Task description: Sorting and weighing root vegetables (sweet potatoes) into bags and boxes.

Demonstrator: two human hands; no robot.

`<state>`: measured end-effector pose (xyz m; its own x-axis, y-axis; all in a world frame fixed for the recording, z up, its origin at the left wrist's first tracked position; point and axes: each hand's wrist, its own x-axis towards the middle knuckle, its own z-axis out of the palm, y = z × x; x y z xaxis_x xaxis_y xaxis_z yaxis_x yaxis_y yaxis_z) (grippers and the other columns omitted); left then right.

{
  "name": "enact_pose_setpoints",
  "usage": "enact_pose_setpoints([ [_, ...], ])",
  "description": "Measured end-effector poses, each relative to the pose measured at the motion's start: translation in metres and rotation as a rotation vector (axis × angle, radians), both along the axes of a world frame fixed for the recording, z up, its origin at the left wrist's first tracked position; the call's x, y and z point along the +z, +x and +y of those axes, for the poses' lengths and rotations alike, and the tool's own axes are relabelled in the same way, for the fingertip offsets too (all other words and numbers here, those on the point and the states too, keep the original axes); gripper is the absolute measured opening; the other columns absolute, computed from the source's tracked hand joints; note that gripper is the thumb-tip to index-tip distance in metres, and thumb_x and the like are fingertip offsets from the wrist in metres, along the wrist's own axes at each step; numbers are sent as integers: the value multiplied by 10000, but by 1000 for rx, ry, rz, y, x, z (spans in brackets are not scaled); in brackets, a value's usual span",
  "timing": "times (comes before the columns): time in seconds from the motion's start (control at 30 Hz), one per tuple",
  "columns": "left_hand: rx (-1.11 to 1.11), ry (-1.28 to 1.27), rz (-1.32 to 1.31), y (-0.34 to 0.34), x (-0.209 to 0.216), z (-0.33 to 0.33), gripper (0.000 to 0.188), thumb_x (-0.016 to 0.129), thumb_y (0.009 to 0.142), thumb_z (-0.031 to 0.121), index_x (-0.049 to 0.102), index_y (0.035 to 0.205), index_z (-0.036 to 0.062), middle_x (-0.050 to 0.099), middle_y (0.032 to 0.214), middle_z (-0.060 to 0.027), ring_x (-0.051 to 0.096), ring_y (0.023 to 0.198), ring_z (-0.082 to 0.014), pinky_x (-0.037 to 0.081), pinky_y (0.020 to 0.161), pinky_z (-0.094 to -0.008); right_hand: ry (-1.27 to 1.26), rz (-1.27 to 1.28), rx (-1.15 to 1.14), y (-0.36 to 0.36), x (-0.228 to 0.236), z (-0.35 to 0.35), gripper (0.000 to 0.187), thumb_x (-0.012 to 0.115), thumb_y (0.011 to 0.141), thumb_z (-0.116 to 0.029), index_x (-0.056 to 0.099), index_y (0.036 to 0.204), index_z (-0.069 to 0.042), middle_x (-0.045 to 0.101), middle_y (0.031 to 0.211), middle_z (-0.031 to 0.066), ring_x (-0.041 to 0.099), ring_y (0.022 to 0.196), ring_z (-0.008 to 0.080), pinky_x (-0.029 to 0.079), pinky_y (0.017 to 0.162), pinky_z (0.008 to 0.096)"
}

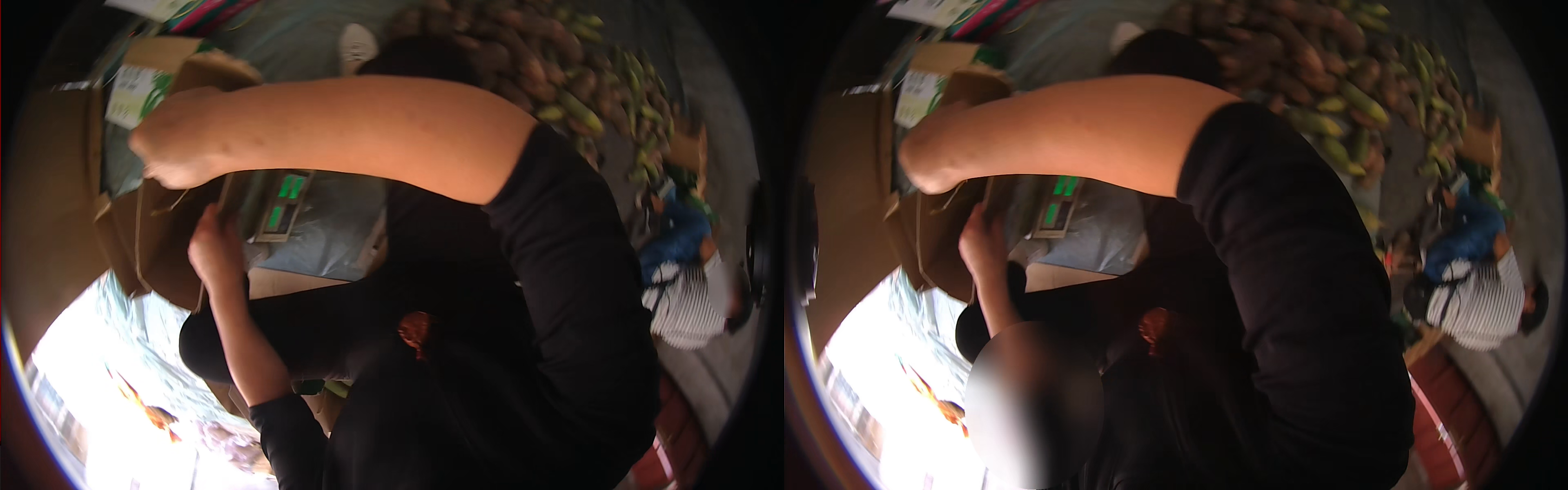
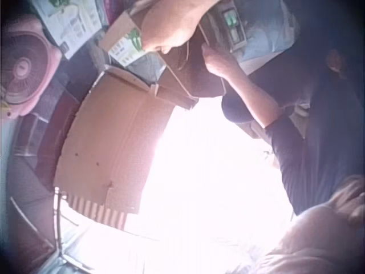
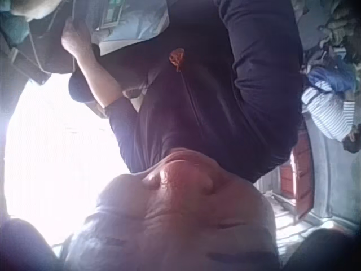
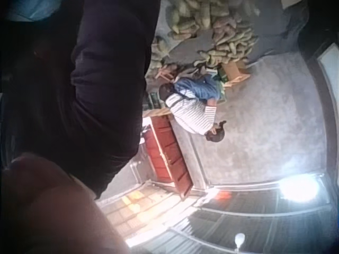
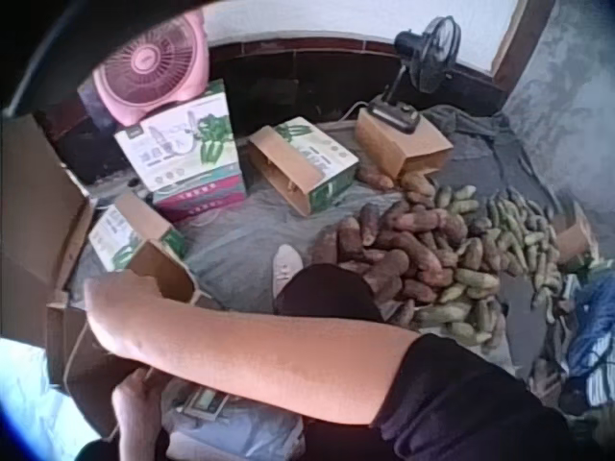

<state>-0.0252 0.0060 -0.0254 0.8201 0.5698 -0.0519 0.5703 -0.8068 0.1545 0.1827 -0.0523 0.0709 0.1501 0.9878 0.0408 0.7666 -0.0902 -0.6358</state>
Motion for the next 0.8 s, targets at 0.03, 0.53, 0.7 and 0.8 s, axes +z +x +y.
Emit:
enact_pose_setpoints([
  [0.03, 7, -27, -17, 0, 1, 2, 217, 621, 795, 165, 604, 990, 72, 646, 852, -166, 622, 782, -369, 490, 655, -438, 13, -50, 83, 13, 12, -12, 285, 574, 843, -295, 670, 916, -37, 668, 872, 172, 647, 843, 327, 517, 711, 423],
  [0.53, 1, -129, -63, 16, 19, -15, 283, 632, 819, 172, 618, 1032, -13, 674, 908, -173, 658, 807, -304, 500, 717, -378, -356, 115, -1004, 66, -209, -463, 217, 605, 819, -208, 612, 970, -52, 640, 832, 137, 619, 791, 275, 478, 712, 363],
  [0.7, 135, -174, 13, 14, 20, -16, 359, 620, 830, 196, 596, 1102, -36, 661, 982, -169, 632, 863, -260, 479, 786, -369, -758, 297, -961, -31, -272, -532, 166, 579, 781, -158, 627, 905, -60, 617, 777, 158, 597, 742, 315, 479, 711, 380],
  [0.8, 112, -177, -8, 15, 26, -18, 328, 611, 838, 161, 593, 1103, -33, 662, 971, -160, 629, 859, -246, 479, 785, -360, -872, 714, -1256, -90, -314, -564, 177, 589, 789, -193, 631, 833, -27, 633, 748, 146, 621, 672, 274, 499, 620, 391],
])
